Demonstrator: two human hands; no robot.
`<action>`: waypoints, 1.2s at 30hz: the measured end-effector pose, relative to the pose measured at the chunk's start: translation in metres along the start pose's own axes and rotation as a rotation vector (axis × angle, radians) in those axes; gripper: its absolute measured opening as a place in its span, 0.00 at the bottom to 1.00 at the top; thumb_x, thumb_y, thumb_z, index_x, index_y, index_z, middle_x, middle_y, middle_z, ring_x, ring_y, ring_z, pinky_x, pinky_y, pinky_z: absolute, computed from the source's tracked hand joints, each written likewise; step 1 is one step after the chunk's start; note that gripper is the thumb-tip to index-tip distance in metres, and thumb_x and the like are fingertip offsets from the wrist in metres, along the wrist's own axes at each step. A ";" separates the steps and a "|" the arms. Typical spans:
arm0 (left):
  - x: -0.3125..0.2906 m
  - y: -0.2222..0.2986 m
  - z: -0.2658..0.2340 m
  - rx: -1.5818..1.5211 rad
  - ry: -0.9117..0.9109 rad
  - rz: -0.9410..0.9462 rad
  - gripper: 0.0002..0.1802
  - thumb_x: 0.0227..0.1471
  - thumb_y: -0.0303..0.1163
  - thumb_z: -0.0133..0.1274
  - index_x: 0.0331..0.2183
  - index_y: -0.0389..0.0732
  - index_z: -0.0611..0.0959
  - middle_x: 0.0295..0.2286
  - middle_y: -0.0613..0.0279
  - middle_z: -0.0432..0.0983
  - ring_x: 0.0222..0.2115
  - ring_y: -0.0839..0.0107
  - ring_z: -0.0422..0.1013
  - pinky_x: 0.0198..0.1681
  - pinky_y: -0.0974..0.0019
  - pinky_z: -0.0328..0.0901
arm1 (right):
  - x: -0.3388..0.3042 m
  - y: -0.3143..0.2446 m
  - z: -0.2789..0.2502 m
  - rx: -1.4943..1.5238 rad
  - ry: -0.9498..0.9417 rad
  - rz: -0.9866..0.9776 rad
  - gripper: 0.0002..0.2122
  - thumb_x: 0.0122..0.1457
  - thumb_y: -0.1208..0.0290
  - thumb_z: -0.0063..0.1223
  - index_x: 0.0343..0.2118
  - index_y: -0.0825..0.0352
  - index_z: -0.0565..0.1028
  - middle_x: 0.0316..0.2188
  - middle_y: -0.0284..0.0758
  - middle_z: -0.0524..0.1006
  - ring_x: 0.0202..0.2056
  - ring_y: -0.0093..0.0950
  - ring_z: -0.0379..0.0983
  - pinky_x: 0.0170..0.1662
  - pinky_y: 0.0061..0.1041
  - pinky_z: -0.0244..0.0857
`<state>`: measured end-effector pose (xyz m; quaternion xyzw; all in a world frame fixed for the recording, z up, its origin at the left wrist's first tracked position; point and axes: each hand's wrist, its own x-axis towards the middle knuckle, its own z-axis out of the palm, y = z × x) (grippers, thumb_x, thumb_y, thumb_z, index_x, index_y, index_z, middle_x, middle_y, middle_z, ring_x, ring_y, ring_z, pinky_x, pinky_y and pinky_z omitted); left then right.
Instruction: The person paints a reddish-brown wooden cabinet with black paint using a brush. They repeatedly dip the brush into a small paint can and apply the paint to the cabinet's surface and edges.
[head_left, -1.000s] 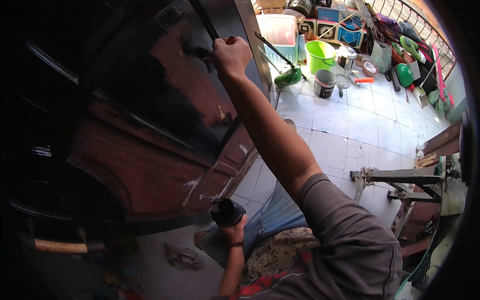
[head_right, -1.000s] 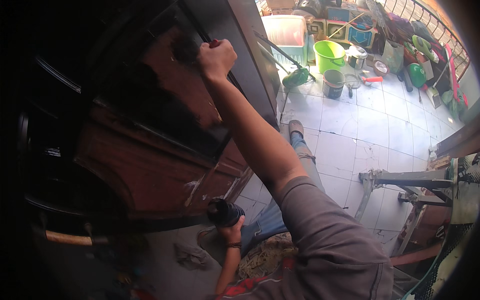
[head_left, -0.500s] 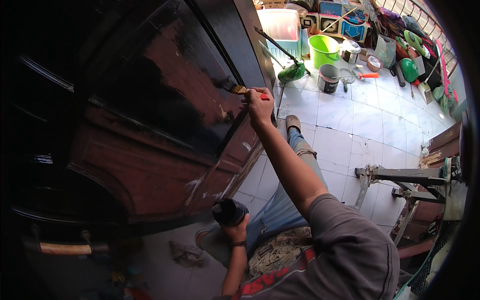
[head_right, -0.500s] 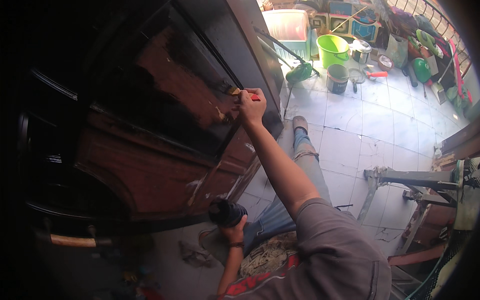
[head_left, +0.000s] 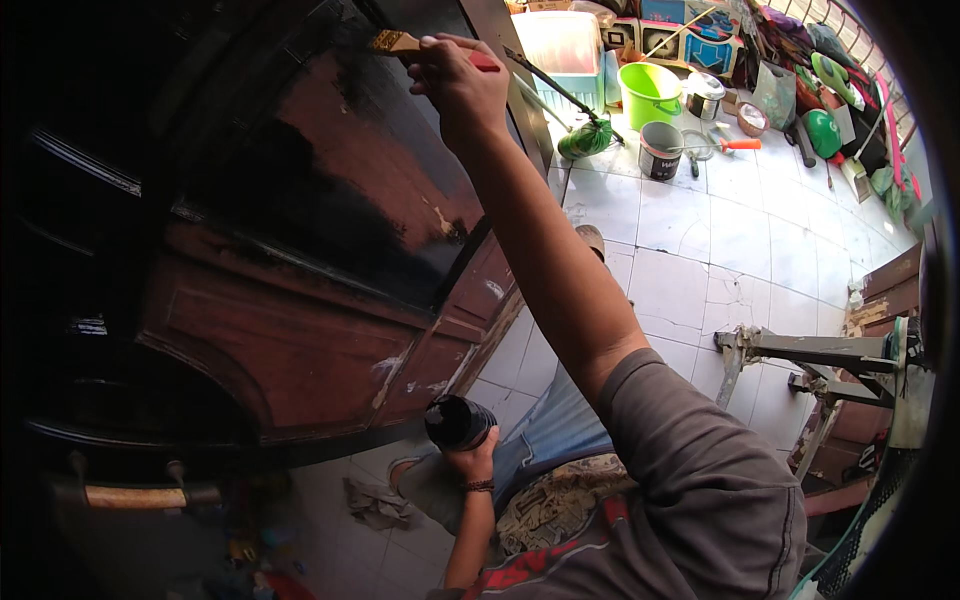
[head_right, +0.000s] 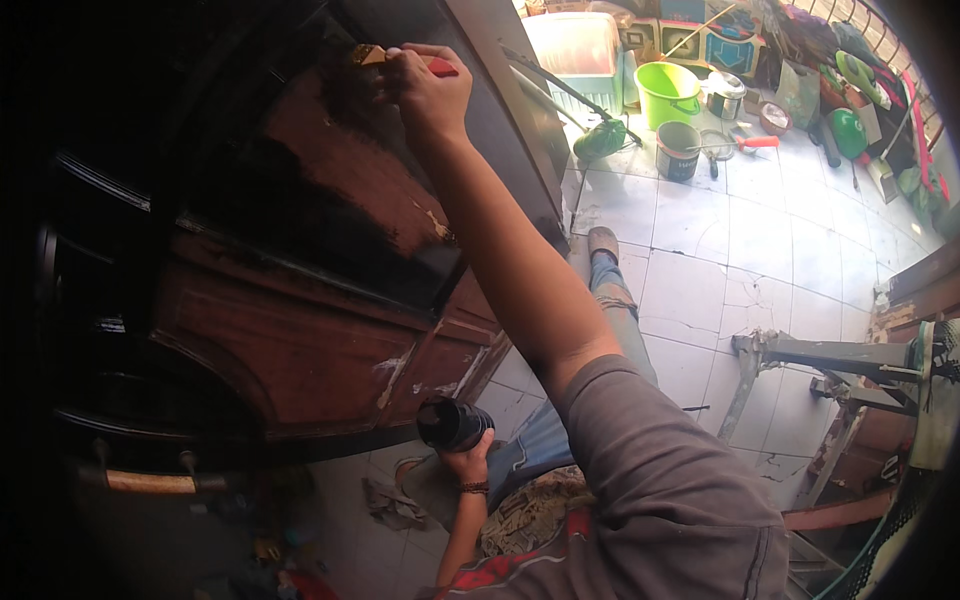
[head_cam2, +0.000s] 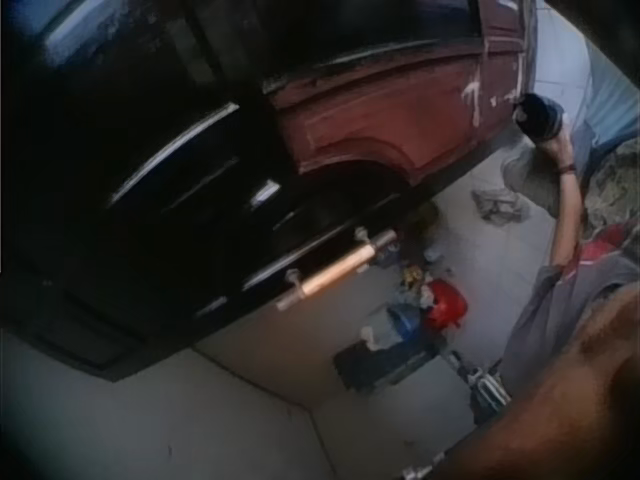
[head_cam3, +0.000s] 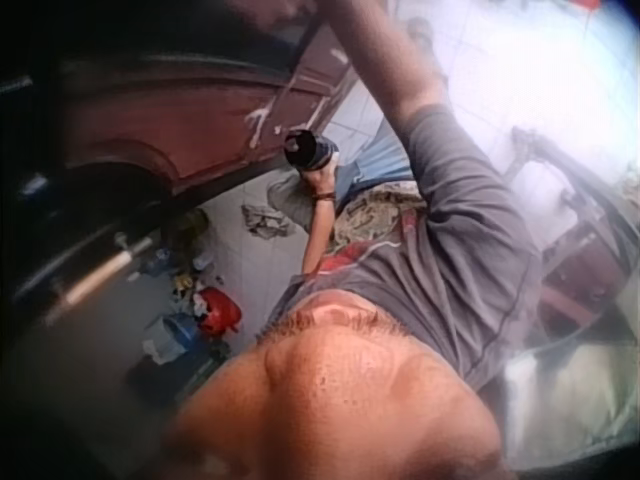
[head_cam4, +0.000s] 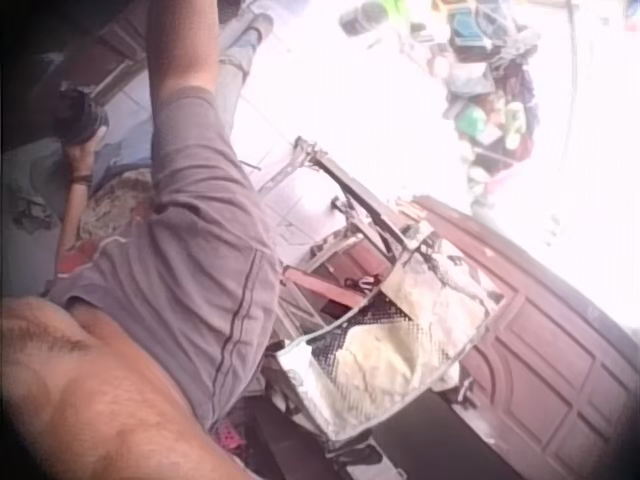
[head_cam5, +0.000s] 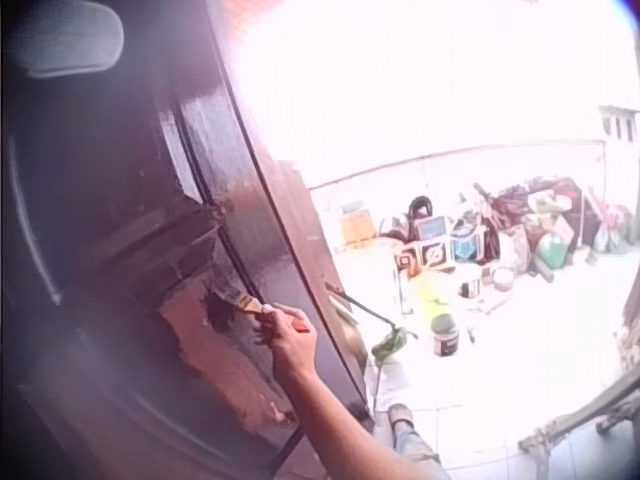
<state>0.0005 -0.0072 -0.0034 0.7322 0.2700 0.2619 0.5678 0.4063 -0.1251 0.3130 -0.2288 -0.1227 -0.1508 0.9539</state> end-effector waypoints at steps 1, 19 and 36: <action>0.001 0.004 0.001 0.037 -0.026 -0.021 0.49 0.30 0.32 0.76 0.54 0.31 0.68 0.50 0.55 0.69 0.50 0.63 0.68 0.58 0.61 0.61 | -0.010 0.020 -0.031 -0.006 0.061 0.089 0.13 0.58 0.71 0.61 0.41 0.72 0.71 0.30 0.42 0.79 0.26 0.27 0.78 0.24 0.23 0.73; -0.002 0.022 0.004 0.161 -0.059 0.029 0.43 0.33 0.34 0.75 0.50 0.30 0.72 0.47 0.56 0.72 0.48 0.64 0.70 0.57 0.62 0.62 | -0.053 0.002 -0.069 -0.222 0.229 0.059 0.13 0.58 0.70 0.60 0.39 0.73 0.71 0.29 0.41 0.78 0.25 0.24 0.76 0.21 0.23 0.73; 0.004 0.019 0.016 0.120 -0.080 0.012 0.43 0.33 0.32 0.75 0.51 0.30 0.72 0.48 0.56 0.72 0.48 0.65 0.70 0.55 0.61 0.64 | -0.015 0.030 -0.043 -0.708 0.225 0.211 0.07 0.54 0.76 0.55 0.31 0.76 0.75 0.22 0.39 0.78 0.20 0.28 0.78 0.23 0.25 0.73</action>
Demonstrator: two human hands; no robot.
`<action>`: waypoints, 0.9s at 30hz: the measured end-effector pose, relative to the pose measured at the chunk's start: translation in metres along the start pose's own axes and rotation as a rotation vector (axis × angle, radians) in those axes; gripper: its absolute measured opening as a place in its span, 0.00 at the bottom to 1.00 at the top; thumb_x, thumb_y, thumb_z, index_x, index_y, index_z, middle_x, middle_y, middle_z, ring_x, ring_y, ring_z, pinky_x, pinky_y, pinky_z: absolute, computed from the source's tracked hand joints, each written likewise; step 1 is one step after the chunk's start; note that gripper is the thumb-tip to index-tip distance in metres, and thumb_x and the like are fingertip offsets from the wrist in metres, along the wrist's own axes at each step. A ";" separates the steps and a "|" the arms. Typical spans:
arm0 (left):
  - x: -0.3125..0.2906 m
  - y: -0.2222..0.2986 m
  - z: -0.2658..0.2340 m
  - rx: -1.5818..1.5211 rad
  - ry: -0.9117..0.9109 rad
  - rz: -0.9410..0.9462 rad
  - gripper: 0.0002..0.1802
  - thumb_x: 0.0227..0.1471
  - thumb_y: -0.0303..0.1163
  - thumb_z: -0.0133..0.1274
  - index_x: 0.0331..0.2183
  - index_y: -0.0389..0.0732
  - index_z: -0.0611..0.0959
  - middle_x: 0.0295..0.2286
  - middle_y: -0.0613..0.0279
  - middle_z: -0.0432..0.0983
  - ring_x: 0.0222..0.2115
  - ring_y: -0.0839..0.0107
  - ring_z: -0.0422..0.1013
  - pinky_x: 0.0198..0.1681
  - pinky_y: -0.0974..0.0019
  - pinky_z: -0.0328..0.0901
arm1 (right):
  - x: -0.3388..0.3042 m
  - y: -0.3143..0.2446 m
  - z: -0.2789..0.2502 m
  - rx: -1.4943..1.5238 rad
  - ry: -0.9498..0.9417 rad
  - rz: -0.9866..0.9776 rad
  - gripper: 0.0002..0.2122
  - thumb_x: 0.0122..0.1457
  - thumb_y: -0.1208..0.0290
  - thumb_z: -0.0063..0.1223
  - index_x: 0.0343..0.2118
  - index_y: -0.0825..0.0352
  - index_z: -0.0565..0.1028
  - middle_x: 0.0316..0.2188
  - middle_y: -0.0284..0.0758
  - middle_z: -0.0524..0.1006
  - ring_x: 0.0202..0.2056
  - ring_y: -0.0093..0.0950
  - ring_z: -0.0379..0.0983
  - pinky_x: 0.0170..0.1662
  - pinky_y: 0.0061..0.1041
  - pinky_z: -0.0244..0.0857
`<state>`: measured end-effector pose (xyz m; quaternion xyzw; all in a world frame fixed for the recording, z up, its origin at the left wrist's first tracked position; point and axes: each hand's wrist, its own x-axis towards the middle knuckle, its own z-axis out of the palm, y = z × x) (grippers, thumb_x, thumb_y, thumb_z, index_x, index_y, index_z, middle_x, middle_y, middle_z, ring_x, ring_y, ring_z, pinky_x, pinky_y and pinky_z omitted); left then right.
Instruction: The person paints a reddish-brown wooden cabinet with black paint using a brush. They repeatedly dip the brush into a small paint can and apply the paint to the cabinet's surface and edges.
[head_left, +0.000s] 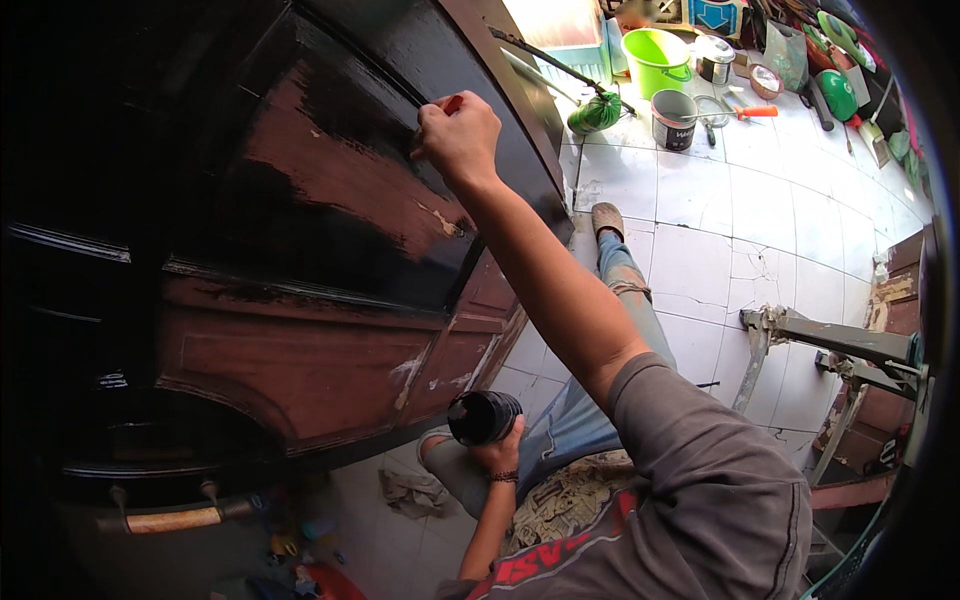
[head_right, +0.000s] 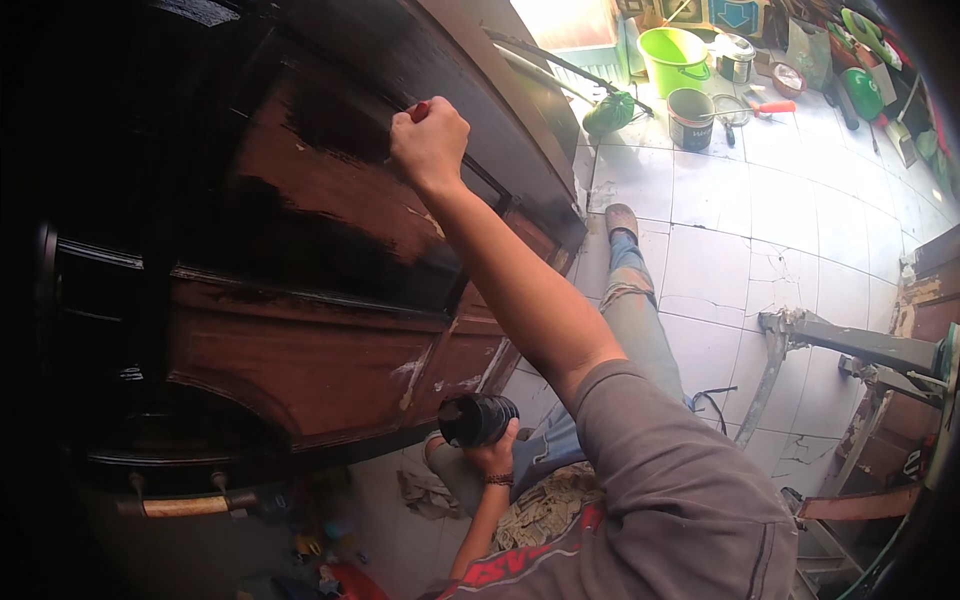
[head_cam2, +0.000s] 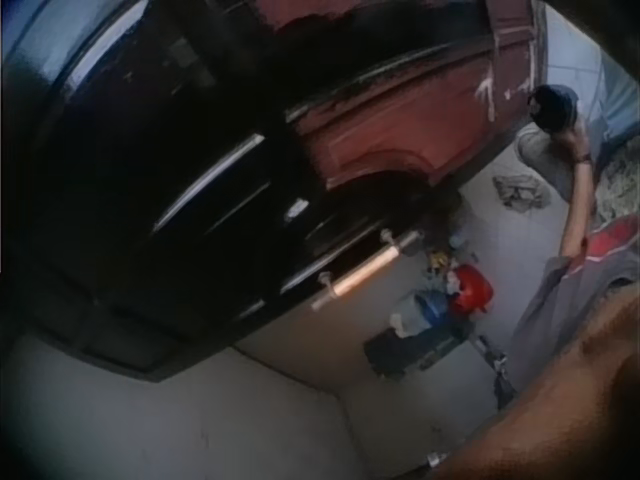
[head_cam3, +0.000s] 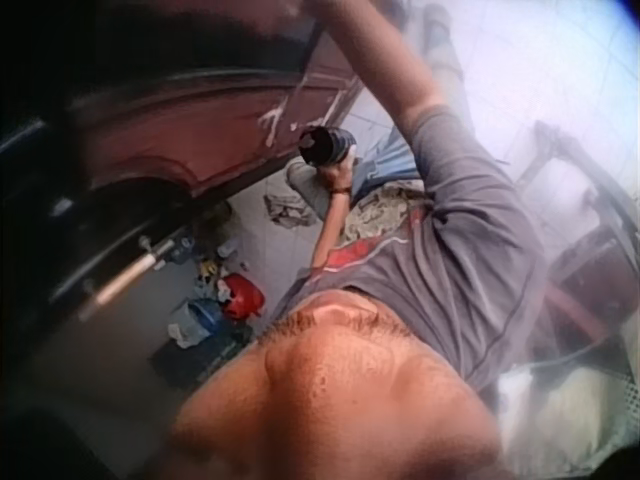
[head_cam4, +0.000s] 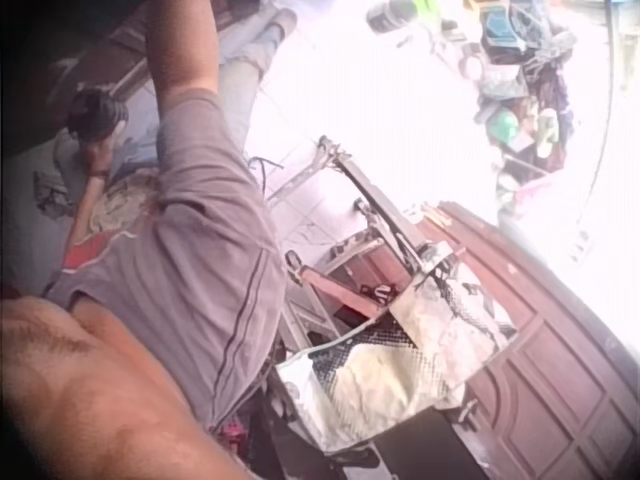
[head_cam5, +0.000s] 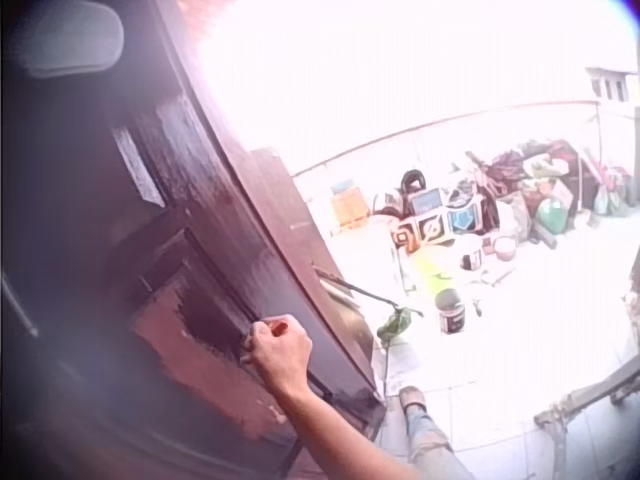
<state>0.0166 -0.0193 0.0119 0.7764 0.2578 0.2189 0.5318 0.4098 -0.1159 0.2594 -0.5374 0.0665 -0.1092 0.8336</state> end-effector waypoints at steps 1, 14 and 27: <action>0.000 -0.003 0.000 0.019 0.010 0.033 0.43 0.33 0.32 0.75 0.51 0.30 0.72 0.48 0.56 0.72 0.48 0.64 0.70 0.55 0.61 0.64 | -0.007 -0.024 -0.003 0.207 -0.040 -0.025 0.08 0.55 0.76 0.56 0.33 0.76 0.74 0.24 0.40 0.79 0.21 0.28 0.78 0.23 0.24 0.73; 0.002 -0.009 0.001 0.112 -0.015 0.063 0.48 0.33 0.37 0.75 0.53 0.29 0.70 0.50 0.53 0.71 0.50 0.63 0.69 0.57 0.60 0.62 | -0.036 0.151 -0.099 0.039 0.186 0.244 0.08 0.56 0.74 0.58 0.35 0.72 0.74 0.26 0.40 0.79 0.22 0.25 0.77 0.21 0.24 0.74; 0.004 -0.015 0.001 0.022 0.047 0.139 0.50 0.33 0.36 0.75 0.55 0.29 0.68 0.51 0.54 0.70 0.50 0.63 0.68 0.58 0.60 0.61 | -0.020 0.079 -0.060 0.659 -0.161 0.055 0.14 0.57 0.71 0.64 0.42 0.71 0.72 0.30 0.36 0.77 0.27 0.24 0.76 0.26 0.20 0.71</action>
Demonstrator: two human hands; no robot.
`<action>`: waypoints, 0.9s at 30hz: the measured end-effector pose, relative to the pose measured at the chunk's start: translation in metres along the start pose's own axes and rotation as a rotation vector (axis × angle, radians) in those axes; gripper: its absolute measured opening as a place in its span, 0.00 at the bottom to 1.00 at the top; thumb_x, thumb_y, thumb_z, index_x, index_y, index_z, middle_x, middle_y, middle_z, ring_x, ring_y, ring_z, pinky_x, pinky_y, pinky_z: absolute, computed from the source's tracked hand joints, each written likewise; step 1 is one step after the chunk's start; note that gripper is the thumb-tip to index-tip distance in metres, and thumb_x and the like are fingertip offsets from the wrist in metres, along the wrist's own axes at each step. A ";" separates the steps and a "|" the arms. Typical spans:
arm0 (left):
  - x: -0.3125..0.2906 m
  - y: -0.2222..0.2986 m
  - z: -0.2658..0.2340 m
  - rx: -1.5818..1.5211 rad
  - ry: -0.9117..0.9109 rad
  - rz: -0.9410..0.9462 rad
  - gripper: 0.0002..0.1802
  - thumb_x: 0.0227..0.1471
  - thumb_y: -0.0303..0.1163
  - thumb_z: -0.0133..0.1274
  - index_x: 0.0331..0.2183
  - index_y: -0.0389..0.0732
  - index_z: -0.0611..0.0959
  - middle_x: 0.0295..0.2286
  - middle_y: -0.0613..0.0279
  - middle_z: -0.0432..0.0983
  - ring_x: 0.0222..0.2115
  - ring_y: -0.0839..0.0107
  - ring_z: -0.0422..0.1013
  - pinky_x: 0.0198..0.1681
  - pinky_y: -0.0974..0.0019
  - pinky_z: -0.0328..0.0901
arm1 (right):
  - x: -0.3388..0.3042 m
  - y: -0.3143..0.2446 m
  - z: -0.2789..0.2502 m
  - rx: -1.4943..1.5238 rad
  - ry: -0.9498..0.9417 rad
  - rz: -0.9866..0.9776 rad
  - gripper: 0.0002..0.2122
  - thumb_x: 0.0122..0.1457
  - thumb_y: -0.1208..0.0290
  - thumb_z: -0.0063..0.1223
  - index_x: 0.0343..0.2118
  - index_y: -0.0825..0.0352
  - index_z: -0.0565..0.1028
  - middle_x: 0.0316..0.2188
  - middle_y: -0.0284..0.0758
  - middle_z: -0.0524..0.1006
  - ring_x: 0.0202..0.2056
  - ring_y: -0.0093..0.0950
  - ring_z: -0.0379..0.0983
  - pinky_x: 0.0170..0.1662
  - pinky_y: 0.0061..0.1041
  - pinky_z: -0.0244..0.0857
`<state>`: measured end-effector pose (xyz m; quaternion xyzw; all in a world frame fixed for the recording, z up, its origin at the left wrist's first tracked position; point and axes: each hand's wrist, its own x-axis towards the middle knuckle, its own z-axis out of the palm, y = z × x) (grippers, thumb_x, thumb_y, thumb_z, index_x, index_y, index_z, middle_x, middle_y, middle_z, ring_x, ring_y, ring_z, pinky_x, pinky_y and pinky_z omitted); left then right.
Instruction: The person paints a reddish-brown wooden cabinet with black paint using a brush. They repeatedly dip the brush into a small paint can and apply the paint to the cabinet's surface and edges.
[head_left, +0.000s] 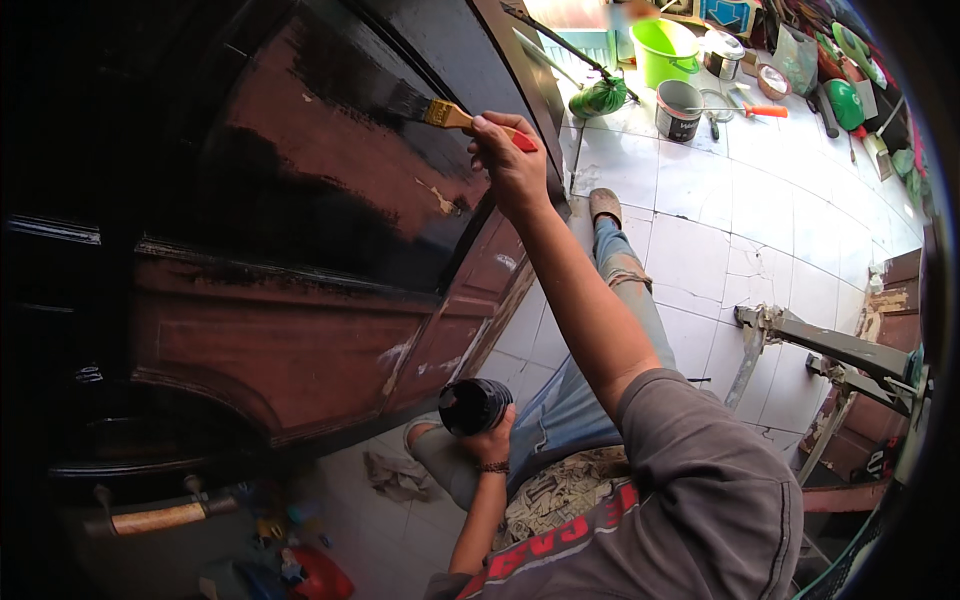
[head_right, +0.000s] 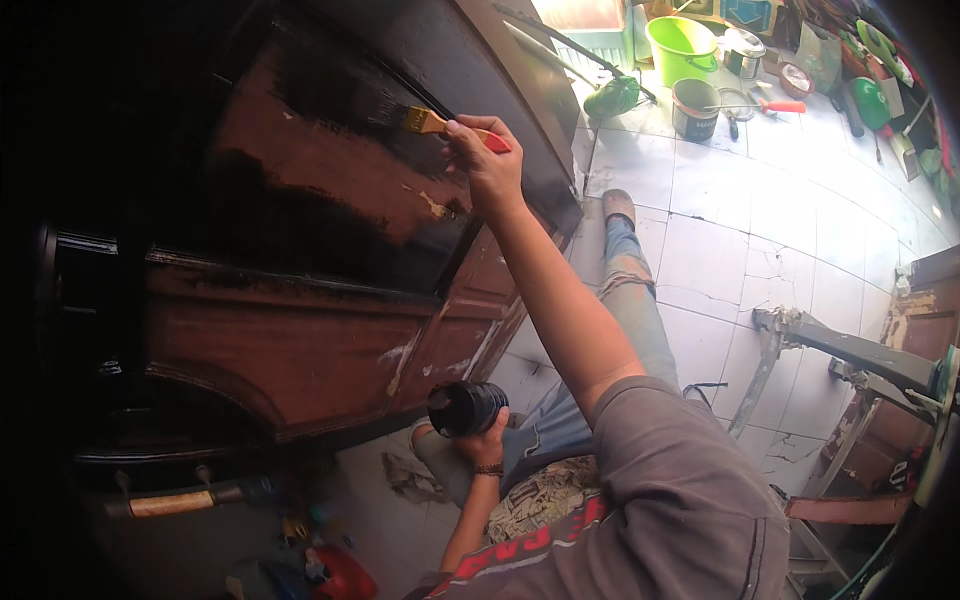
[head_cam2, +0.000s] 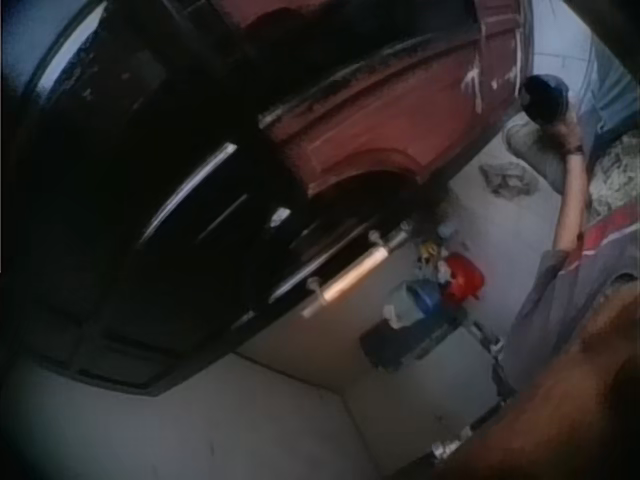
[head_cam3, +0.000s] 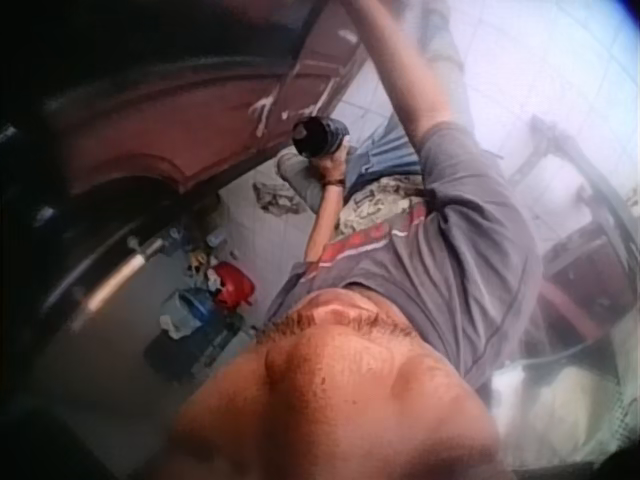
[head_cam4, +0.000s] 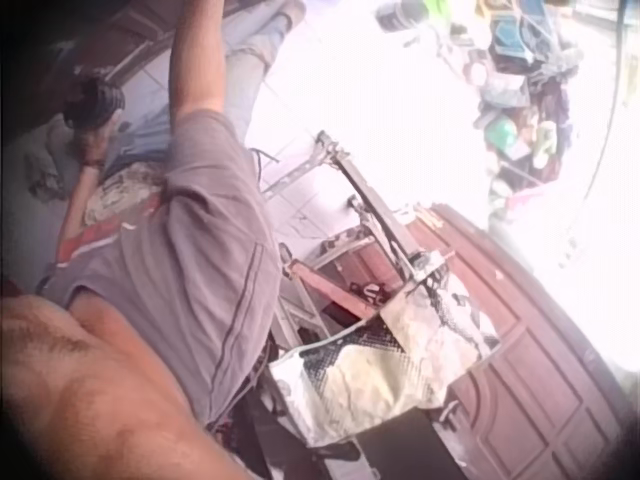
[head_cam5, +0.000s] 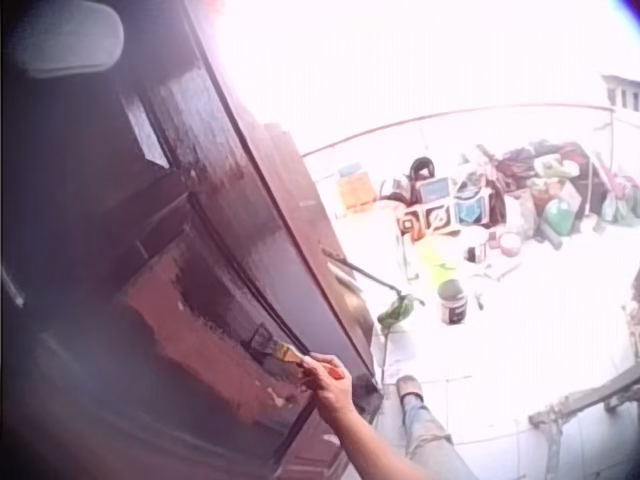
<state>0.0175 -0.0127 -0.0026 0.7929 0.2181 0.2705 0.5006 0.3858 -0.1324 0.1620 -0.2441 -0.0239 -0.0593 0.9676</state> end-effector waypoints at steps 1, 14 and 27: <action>0.001 0.000 -0.001 0.034 -0.017 0.002 0.49 0.33 0.36 0.75 0.55 0.29 0.69 0.50 0.54 0.70 0.50 0.64 0.69 0.58 0.60 0.61 | 0.000 0.024 -0.035 -0.045 0.070 0.062 0.14 0.57 0.71 0.64 0.42 0.71 0.73 0.30 0.36 0.77 0.27 0.24 0.76 0.26 0.19 0.71; 0.000 -0.008 -0.004 0.052 -0.029 -0.039 0.44 0.31 0.34 0.75 0.51 0.30 0.73 0.47 0.56 0.73 0.47 0.66 0.72 0.55 0.61 0.64 | 0.015 -0.046 0.131 -0.861 0.233 -0.350 0.10 0.48 0.70 0.57 0.26 0.74 0.77 0.26 0.50 0.80 0.31 0.46 0.79 0.43 0.37 0.71; -0.001 -0.010 -0.004 -0.074 0.026 0.031 0.42 0.32 0.30 0.74 0.50 0.32 0.73 0.46 0.58 0.74 0.46 0.66 0.72 0.55 0.61 0.64 | 0.005 -0.027 0.133 -0.027 -0.001 -0.332 0.11 0.57 0.73 0.59 0.37 0.74 0.72 0.25 0.39 0.76 0.23 0.26 0.76 0.23 0.24 0.76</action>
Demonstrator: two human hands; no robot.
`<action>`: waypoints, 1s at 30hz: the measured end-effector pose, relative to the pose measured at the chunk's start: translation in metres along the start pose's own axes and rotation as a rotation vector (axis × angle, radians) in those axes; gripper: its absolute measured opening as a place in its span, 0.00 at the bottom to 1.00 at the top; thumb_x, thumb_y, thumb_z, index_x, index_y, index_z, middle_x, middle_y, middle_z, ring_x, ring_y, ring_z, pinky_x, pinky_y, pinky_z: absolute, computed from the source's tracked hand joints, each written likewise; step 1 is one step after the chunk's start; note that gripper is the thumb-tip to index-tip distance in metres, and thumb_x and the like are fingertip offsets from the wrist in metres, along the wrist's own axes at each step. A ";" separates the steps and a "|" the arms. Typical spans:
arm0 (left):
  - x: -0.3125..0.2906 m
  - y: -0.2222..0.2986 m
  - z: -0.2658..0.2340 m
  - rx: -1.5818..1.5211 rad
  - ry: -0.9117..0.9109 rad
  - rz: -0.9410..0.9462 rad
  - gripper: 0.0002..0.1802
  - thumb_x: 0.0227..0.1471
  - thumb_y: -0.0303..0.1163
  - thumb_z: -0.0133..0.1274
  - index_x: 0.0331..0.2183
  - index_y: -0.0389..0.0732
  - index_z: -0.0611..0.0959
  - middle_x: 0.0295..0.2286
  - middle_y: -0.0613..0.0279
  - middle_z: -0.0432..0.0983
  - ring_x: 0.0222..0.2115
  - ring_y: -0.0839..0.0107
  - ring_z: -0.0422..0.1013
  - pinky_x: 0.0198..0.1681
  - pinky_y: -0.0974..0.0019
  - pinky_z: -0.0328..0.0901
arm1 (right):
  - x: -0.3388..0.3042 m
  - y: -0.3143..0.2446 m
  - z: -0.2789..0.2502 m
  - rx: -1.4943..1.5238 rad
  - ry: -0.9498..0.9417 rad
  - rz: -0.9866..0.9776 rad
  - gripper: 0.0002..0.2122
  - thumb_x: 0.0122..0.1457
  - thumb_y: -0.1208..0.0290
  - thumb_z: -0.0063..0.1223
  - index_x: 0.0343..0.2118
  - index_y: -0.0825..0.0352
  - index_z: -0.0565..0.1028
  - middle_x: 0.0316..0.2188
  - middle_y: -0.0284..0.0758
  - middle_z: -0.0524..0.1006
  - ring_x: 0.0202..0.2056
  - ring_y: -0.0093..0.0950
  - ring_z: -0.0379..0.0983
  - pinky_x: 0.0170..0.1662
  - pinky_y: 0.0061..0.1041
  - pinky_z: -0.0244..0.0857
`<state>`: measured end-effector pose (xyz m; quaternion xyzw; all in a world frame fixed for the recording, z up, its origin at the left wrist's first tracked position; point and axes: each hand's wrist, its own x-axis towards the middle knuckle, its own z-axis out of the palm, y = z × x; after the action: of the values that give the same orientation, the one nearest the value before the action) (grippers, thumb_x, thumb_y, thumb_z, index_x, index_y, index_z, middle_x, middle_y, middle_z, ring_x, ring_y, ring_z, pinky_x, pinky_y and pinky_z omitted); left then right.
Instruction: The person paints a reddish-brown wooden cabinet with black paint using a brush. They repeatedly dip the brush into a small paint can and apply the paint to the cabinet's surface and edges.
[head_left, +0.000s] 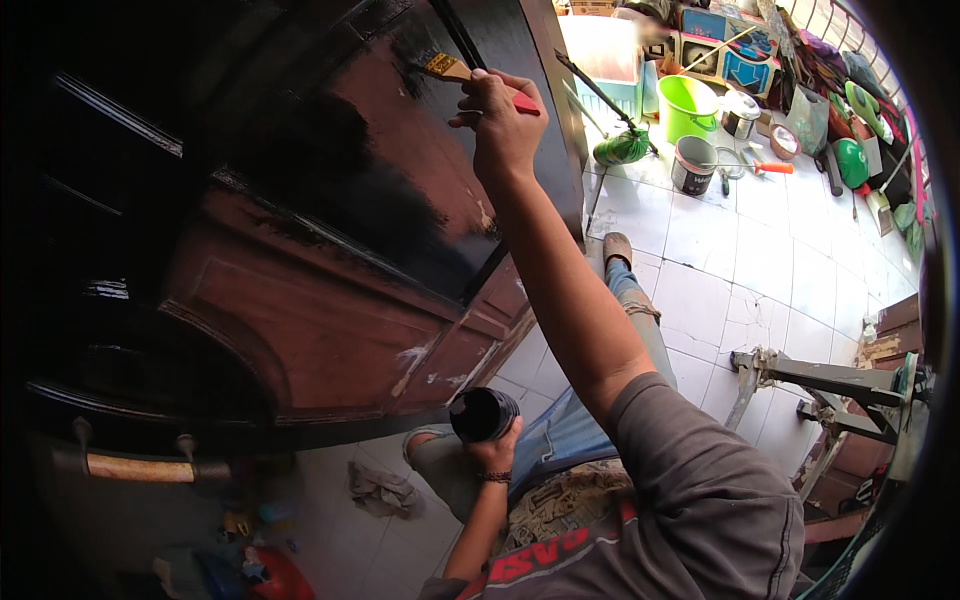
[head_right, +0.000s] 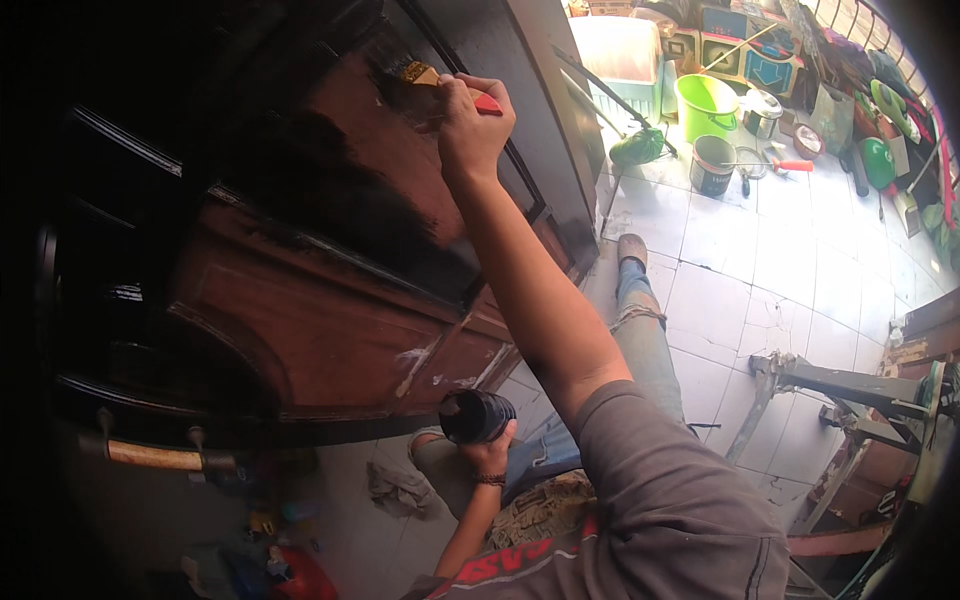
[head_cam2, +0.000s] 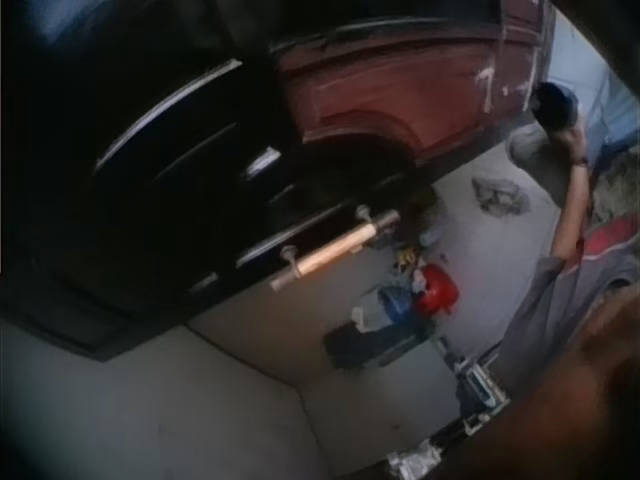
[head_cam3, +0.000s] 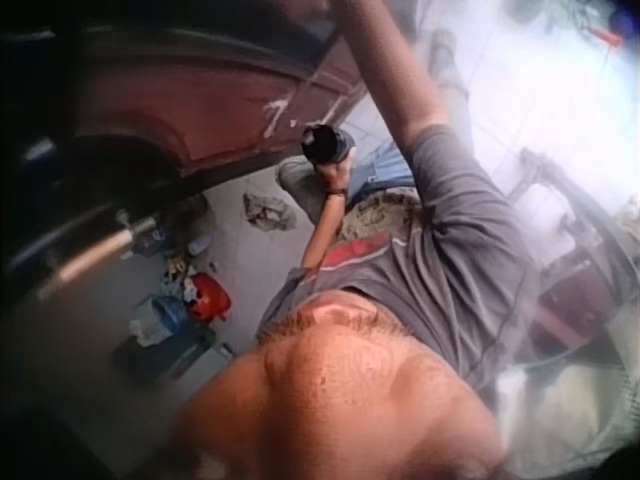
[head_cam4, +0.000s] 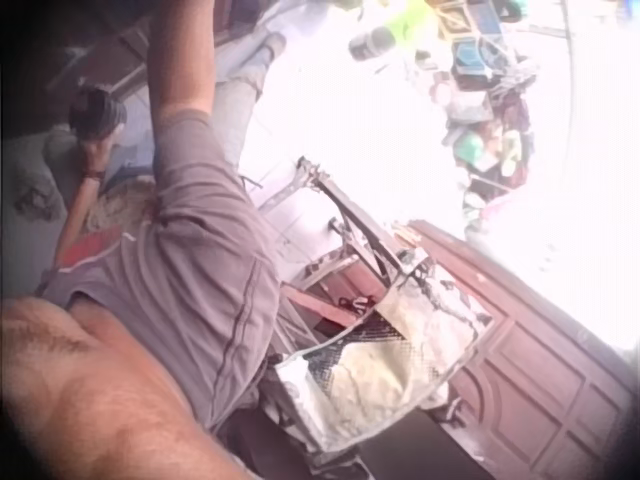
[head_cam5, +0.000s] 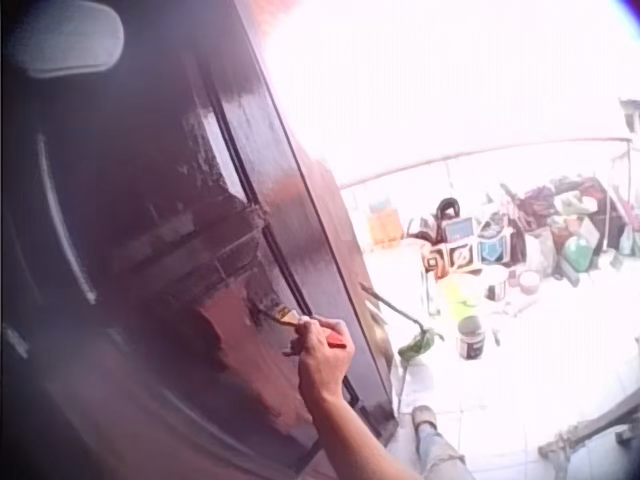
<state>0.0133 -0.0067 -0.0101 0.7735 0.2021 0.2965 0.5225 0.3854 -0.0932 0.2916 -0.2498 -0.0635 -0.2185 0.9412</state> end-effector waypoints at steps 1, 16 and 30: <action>0.001 0.002 -0.001 0.022 0.006 0.002 0.41 0.33 0.29 0.74 0.50 0.32 0.73 0.46 0.58 0.74 0.46 0.67 0.72 0.55 0.61 0.65 | -0.006 -0.002 0.000 -0.008 0.027 0.041 0.12 0.57 0.73 0.59 0.39 0.74 0.71 0.26 0.39 0.76 0.23 0.26 0.76 0.23 0.24 0.76; -0.001 -0.003 0.002 -0.089 0.021 -0.089 0.46 0.30 0.30 0.74 0.52 0.32 0.71 0.48 0.57 0.72 0.48 0.66 0.70 0.57 0.60 0.61 | 0.011 -0.011 0.025 -0.217 0.053 -0.070 0.09 0.58 0.74 0.57 0.36 0.73 0.71 0.25 0.40 0.76 0.20 0.24 0.74 0.19 0.22 0.73; 0.006 0.006 0.001 -0.094 0.043 -0.068 0.48 0.30 0.30 0.74 0.54 0.31 0.69 0.49 0.58 0.71 0.48 0.66 0.70 0.57 0.60 0.63 | -0.026 -0.063 0.032 -0.633 -0.759 -0.610 0.05 0.53 0.80 0.62 0.33 0.66 0.80 0.30 0.32 0.80 0.29 0.22 0.78 0.33 0.22 0.72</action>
<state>0.0184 -0.0059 -0.0032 0.7343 0.2251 0.3044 0.5635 0.3340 -0.1165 0.3415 -0.5503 -0.3972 -0.3832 0.6265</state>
